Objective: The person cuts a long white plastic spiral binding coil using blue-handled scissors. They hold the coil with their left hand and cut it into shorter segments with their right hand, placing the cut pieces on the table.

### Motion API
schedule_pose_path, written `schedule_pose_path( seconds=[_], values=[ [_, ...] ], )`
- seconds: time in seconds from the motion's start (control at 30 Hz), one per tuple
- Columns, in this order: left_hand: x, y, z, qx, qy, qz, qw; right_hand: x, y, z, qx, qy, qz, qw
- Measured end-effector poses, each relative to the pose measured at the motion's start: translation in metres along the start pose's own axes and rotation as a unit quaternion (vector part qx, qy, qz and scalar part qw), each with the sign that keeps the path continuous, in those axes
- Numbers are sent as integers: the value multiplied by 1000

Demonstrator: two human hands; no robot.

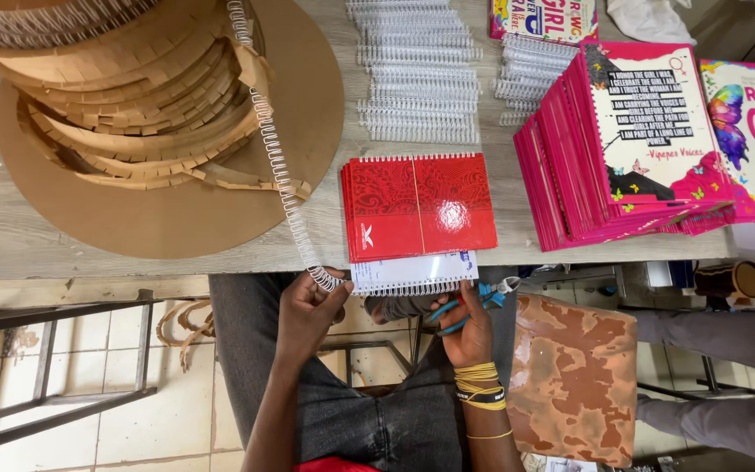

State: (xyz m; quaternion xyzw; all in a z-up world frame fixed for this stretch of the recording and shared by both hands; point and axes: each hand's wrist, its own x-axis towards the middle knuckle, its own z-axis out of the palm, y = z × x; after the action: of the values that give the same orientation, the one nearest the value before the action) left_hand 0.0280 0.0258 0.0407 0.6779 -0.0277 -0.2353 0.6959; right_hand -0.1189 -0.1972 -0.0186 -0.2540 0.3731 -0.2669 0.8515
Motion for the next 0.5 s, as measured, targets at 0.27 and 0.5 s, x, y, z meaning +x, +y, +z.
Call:
schedule_pose_path(
  seconds=[0.27,0.5],
  values=[
    [-4,-4,3,118,44,-30,992,0,0,-2,-12,11,1,1000],
    [-2,-18,4,66,54,-25,996,-17,26,-25,37,20,-8,999]
  ],
)
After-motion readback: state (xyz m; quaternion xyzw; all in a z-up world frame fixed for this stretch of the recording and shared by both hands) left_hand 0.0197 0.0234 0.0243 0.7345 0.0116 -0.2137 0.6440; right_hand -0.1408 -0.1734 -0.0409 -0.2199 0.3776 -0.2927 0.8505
